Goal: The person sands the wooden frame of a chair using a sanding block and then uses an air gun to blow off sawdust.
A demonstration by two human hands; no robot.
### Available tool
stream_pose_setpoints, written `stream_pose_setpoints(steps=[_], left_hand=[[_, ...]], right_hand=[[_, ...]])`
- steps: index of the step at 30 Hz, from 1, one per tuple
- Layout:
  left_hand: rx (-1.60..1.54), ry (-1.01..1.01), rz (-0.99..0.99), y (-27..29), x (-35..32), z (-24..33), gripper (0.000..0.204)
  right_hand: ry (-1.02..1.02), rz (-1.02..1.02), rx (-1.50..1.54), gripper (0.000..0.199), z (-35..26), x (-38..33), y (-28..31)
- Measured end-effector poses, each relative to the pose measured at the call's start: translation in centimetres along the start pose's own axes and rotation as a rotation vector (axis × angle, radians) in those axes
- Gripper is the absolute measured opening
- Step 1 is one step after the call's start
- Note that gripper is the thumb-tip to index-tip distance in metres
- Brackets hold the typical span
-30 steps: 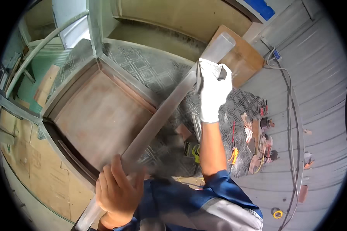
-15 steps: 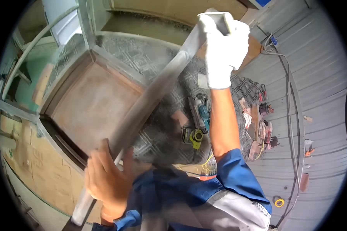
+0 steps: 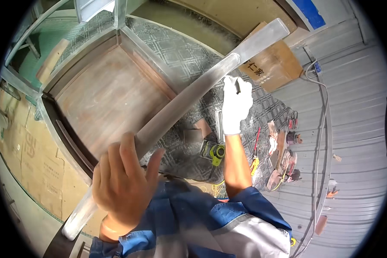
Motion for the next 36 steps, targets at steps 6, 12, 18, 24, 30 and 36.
stream_pose_setpoints(steps=[6, 12, 18, 24, 30, 36], left_hand=[[0.038, 0.031, -0.058, 0.0, 0.1, 0.0, 0.053], [-0.034, 0.022, -0.092, 0.0, 0.2, 0.7, 0.054], [-0.054, 0.012, -0.141, -0.5, -0.2, 0.3, 0.054], [-0.069, -0.068, -0.231, -0.5, 0.6, 1.0, 0.054], [-0.118, 0.003, -0.364, -0.2, -0.7, 0.8, 0.055], [-0.219, 0.043, -0.339, 0.6, -0.1, 1.0, 0.055]], right_hand=[[-0.075, 0.155, 0.44, 0.02, -3.5, 3.7, 0.3], [-0.463, -0.282, 0.468, 0.031, 0.9, -6.1, -5.9], [0.039, 0.222, 0.303, 0.007, -1.1, 1.4, -6.3], [-0.665, 0.003, 0.357, 0.039, 3.6, -6.9, -12.4], [-0.298, -0.011, 0.365, 0.022, -1.2, 0.1, -7.0], [-0.729, -0.121, 0.469, 0.055, 5.5, -9.9, -16.6]])
Point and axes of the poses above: each hand's wrist, its own x-axis towards the middle knuckle, its own y-axis out of the back of the hand, z = x × y, the point moved 2 cm from there along x, towards the middle knuckle, and after that the axes turned 10 degrees about -z, right-handed, at the moved point
